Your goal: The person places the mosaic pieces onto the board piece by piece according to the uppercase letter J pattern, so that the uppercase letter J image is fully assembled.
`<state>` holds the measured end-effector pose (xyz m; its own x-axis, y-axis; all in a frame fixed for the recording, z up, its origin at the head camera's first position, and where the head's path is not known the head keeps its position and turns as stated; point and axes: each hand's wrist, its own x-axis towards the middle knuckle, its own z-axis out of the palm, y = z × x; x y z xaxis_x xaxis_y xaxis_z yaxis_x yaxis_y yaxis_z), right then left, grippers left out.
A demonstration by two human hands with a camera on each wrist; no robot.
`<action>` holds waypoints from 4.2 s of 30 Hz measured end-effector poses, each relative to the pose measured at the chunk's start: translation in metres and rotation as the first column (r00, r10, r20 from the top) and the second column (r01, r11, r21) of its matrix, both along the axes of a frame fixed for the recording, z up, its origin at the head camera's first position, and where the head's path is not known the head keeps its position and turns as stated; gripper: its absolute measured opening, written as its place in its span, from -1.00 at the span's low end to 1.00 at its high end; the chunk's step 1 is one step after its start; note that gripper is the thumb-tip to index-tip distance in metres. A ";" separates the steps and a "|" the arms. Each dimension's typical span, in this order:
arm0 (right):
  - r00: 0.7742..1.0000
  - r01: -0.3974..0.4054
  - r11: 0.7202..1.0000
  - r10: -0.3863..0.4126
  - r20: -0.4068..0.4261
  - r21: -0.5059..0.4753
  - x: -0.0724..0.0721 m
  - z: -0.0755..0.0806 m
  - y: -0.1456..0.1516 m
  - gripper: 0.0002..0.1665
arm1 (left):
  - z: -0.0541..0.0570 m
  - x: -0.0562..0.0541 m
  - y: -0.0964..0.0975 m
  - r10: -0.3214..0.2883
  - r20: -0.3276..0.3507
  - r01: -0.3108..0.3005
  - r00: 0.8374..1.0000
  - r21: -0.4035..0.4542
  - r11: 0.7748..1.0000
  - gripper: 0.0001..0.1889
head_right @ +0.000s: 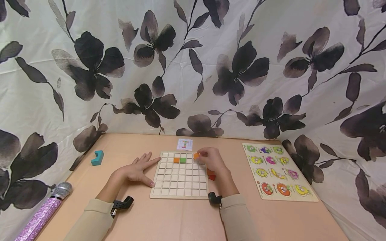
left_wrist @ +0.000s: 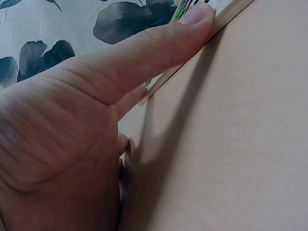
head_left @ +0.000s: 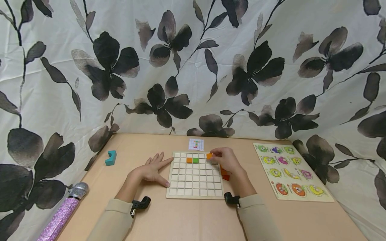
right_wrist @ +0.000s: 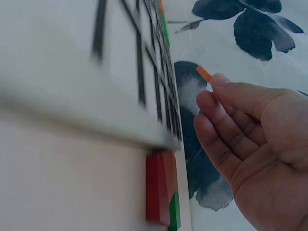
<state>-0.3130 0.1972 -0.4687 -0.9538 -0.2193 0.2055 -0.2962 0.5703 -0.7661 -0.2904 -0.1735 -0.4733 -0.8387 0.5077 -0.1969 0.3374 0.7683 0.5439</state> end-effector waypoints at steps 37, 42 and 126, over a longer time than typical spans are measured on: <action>1.000 -0.009 1.000 0.009 0.016 0.002 -0.004 -0.021 -0.025 -0.73 | -0.001 0.001 0.001 0.009 0.010 -0.009 1.000 -0.009 1.000 0.28; 1.000 -0.004 1.000 0.003 0.020 0.024 -0.002 -0.018 -0.028 -0.73 | -0.001 0.000 0.000 0.013 0.013 -0.012 1.000 -0.010 1.000 0.28; 0.998 -0.067 0.997 0.067 -0.009 0.036 0.007 0.020 0.012 -0.68 | 0.000 0.001 0.001 0.009 0.010 -0.009 1.000 -0.017 1.000 0.28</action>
<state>-0.3064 0.2089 -0.4484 -0.9346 -0.2902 0.2057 -0.3422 0.5758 -0.7425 -0.2899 -0.1729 -0.4737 -0.8412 0.4968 -0.2135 0.3252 0.7802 0.5344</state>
